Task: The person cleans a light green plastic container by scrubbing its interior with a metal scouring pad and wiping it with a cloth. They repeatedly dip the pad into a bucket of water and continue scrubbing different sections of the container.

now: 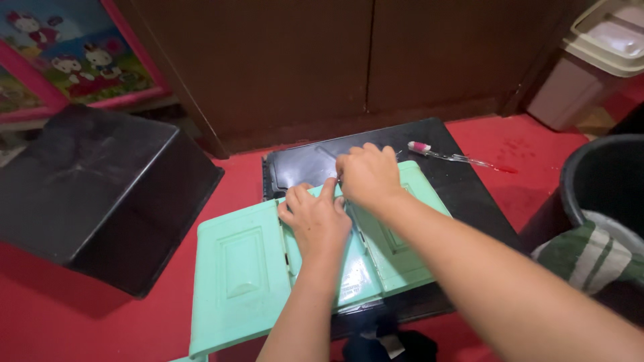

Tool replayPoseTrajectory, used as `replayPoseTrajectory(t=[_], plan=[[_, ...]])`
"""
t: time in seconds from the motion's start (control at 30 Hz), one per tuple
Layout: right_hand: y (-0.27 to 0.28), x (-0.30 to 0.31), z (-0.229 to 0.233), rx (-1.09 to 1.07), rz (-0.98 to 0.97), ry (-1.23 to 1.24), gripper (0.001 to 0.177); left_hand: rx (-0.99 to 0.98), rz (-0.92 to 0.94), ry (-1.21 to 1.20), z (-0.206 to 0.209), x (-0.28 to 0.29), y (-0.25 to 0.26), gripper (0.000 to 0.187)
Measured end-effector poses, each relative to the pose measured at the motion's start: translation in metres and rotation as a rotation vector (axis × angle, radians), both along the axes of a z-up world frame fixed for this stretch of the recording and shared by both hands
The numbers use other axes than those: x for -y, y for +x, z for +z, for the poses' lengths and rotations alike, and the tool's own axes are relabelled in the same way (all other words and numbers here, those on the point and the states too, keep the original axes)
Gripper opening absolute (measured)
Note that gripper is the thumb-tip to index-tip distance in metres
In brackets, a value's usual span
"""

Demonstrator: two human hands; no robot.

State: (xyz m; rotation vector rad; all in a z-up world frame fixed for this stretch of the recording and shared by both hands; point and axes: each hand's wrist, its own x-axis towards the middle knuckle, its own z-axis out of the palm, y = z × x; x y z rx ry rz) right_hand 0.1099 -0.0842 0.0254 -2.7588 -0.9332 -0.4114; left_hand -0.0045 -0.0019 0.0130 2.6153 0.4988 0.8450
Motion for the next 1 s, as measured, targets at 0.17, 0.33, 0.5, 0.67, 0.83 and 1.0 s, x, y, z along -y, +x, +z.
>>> replayPoseTrajectory(t=[0.17,0.33,0.5,0.67,0.83,1.0], plan=[[0.025,0.053,0.016,-0.017,-0.108,-0.041,0.012,0.003,-0.01,0.006,-0.002,-0.001,0.001,0.038],[0.018,0.044,0.013,0.083,-0.111,-0.122,0.01,-0.032,0.008,0.034,-0.003,0.003,0.002,0.037],[-0.001,0.005,-0.009,0.001,-0.02,0.06,0.008,0.018,0.0,0.06,-0.005,0.001,0.001,0.04],[0.023,0.079,0.011,-0.079,-0.173,0.076,0.015,-0.004,0.002,0.051,-0.006,0.001,0.004,0.038],[0.013,0.125,-0.003,-0.102,-0.327,0.27,0.018,-0.015,0.023,0.062,-0.004,0.005,0.003,0.039],[-0.016,0.102,0.002,0.113,-0.204,0.191,0.003,-0.032,0.019,0.063,-0.007,0.004,0.004,0.038]])
